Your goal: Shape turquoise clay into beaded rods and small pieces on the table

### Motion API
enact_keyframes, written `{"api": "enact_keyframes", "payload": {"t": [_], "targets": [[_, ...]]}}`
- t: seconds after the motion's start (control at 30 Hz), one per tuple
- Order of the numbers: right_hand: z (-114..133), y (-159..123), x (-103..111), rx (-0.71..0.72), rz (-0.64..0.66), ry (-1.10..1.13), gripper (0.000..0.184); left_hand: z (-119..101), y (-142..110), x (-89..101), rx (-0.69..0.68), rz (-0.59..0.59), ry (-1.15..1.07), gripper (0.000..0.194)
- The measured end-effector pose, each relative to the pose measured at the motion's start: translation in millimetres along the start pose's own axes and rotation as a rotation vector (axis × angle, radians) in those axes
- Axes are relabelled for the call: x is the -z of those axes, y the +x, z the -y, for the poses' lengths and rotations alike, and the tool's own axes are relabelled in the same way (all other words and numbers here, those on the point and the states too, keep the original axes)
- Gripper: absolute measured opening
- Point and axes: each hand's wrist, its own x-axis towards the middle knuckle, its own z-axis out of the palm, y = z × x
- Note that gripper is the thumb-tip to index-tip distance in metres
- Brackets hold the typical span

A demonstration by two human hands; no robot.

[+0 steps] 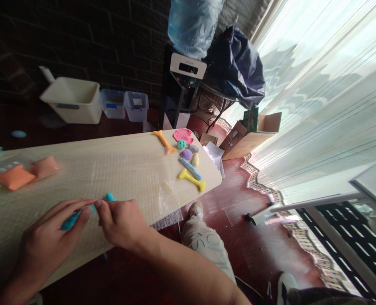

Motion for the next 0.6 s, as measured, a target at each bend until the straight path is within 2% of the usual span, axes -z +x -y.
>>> {"api": "enact_keyframes", "payload": {"t": [0.17, 0.43, 0.6], "targets": [[1.9, 1.9, -6.7, 0.019, -0.015, -0.003, 0.052, 1.1, -0.8, 3.6, 0.038, 0.023, -0.023, 0.018], [-11.2, 7.2, -13.4, -0.148, 0.031, 0.27, 0.065, 0.3, -0.1, 9.3, 0.082, -0.025, -0.014, 0.018], [-11.7, 9.1, -15.7, -0.142, 0.038, 0.324, 0.063, -1.1, -2.7, 8.5, 0.058, -0.015, -0.008, 0.016]]}}
